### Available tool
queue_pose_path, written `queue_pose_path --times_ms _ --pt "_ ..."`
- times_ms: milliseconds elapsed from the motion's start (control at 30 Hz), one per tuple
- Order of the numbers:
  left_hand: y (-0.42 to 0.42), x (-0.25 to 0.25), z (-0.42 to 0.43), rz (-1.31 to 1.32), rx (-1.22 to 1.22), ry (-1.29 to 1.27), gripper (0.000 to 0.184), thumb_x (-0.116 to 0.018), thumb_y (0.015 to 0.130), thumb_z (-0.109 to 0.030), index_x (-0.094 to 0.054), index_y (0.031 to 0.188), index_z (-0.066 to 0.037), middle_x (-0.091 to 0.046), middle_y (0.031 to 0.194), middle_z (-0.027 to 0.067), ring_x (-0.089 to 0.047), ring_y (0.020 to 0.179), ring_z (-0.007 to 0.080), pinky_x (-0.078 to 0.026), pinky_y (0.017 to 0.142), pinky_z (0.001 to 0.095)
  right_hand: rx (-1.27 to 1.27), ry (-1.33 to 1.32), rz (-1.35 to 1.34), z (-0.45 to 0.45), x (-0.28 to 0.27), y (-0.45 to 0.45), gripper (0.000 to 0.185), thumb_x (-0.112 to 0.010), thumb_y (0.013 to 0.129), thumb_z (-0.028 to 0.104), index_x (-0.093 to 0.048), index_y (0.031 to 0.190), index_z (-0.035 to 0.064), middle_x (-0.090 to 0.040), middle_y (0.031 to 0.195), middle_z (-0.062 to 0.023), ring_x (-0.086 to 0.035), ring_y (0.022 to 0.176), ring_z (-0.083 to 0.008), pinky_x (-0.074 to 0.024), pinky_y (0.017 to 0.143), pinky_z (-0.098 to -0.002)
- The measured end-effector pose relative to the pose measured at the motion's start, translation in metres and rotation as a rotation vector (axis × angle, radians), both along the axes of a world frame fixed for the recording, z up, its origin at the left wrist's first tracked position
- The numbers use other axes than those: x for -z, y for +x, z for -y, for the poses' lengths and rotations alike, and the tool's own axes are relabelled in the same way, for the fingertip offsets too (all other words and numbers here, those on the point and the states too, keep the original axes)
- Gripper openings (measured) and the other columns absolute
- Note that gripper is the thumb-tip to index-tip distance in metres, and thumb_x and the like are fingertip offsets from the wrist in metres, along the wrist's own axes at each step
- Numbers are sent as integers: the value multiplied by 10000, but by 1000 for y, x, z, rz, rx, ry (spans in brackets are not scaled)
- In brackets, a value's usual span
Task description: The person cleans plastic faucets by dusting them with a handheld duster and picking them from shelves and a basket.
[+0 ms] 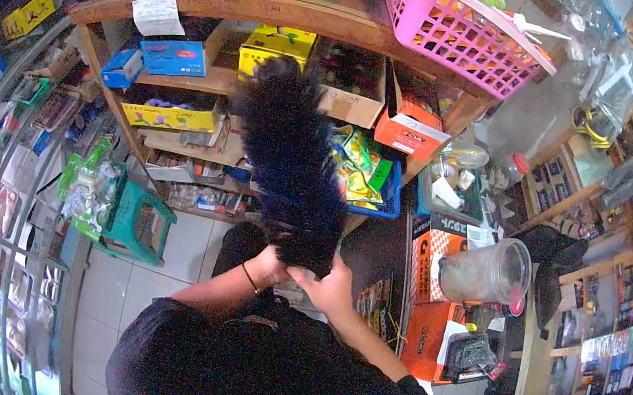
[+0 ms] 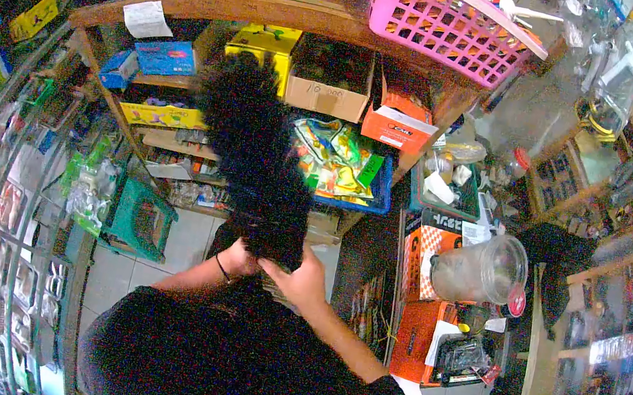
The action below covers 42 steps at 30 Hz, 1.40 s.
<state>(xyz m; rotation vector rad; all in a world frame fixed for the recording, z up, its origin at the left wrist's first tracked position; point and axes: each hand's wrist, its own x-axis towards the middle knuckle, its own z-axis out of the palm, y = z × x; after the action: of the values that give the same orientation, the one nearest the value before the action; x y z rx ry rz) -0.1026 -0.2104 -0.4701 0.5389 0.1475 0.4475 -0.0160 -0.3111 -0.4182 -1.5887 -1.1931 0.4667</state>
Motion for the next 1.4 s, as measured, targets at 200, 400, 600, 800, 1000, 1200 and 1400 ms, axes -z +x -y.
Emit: queue_pose_path --times_ms 200,400,600,800,1000,1200,1400 --pt "1 7 -3 -170 -49 487 357 -420 847 -160 -381 1189 -67 -487 1123 63 -498 980 201 -407 847 329 71 5 -93 -1 23 11 345 -673 703 145 -541 986 -1 -625 873 -126 -610 743 -196 -465 695 -296" --pt "-16 -17 -26 -503 -77 429 419 -411 865 -394 -430 1116 -59 -496 1050 72 -506 860 132 -415 683 281 138 40 -486 -7 -7 20 117 -555 815 132 -546 777 21 -542 579 -39 -368 391 -35 -261 357 -183" --pt "-19 -41 -24 122 86 219 663 -356 830 -514 -258 1300 -57 -385 1243 105 -407 1107 233 -370 863 383 -9 -36 -1034 -8 -20 25 361 -519 845 286 -517 615 8 -467 498 -37 -341 345 -71 -259 340 -216" --pt "-5 -46 -9 136 30 -82 517 -365 833 -490 -399 1161 -93 -400 1256 112 -368 1173 268 -270 963 505 33 -117 -769 -11 -10 33 326 -501 853 311 -471 663 48 -444 497 -20 -353 364 -69 -268 354 -209" --pt "1 -30 -22 117 29 -470 301 -362 850 -154 -424 1049 62 -409 1202 230 -388 1128 365 -324 971 484 43 -185 -721 10 7 58 308 -442 872 348 -459 761 62 -402 517 11 -338 369 -68 -280 358 -204" --pt "-18 2 -63 261 80 -429 302 -388 835 -146 -451 1081 18 -465 1158 195 -449 1084 316 -384 914 456 -195 -453 -606 74 20 71 313 -472 860 328 -473 687 67 -428 487 10 -365 385 -74 -264 362 -202" --pt "-16 -56 -54 8 -178 -220 315 -410 848 -199 -478 1113 -43 -548 1081 68 -532 938 215 -418 854 396 -59 -574 -732 100 44 65 317 -512 851 282 -437 610 91 -428 459 10 -313 316 -60 -229 293 -218"
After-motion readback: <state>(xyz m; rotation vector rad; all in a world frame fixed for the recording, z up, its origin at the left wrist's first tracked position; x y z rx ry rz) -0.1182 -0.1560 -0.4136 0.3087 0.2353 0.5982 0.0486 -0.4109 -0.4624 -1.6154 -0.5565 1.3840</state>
